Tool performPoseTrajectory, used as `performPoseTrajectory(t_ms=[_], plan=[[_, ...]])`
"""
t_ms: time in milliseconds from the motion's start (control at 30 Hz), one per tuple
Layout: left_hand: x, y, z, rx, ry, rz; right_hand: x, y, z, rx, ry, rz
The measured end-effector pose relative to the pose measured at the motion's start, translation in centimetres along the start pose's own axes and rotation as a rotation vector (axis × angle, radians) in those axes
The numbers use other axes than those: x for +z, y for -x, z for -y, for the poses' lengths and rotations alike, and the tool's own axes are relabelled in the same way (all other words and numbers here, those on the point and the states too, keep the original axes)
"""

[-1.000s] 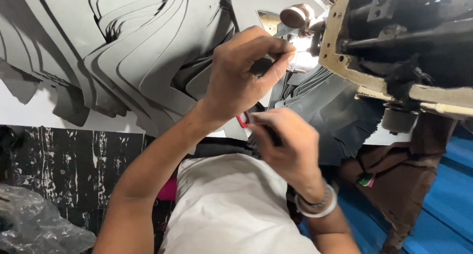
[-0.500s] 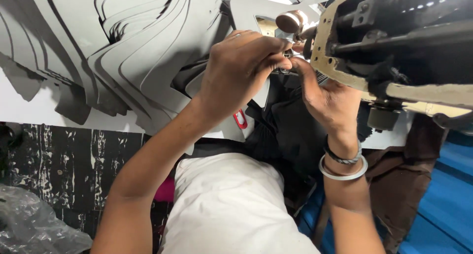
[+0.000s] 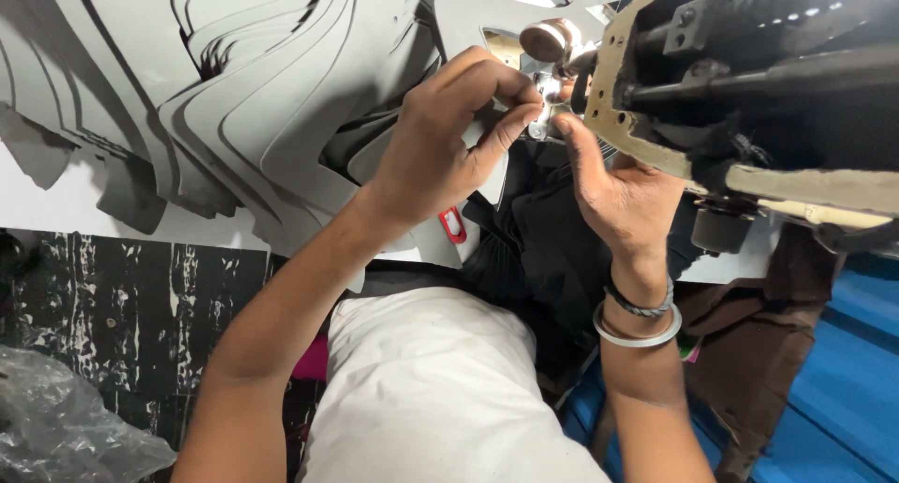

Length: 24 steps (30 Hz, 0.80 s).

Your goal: Sewing gray shoe upper components using an industrial stitching machine.

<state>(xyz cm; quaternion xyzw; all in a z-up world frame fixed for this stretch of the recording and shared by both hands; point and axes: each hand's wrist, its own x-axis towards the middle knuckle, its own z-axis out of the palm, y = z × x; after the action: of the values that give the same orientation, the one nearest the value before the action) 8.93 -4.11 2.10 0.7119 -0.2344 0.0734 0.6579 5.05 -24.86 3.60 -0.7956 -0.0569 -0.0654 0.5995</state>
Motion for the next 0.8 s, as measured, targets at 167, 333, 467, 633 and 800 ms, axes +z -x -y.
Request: performPoseTrajectory(t_ms=[167,333,467,633,800], plan=[[-0.24,0.2,0.7,0.024,0.0,0.02,-0.08,0.41,-0.7,0.011,0.013,-0.032],[-0.55,0.17,0.71,0.019,0.022,0.031,0.04,0.44,-0.73,-0.003,0.016,-0.03],[-0.46,0.08,0.71,0.022,-0.002,0.038,0.0,0.65,-0.99,0.008,0.045,-0.047],[-0.32,-0.15,0.62,0.01,0.044,0.054,0.06,0.6,-1.07,-0.004,0.037,-0.045],[-0.28,-0.26,0.6,0.049,-0.069,0.019,0.12,0.45,-0.79,-0.009,0.044,-0.025]])
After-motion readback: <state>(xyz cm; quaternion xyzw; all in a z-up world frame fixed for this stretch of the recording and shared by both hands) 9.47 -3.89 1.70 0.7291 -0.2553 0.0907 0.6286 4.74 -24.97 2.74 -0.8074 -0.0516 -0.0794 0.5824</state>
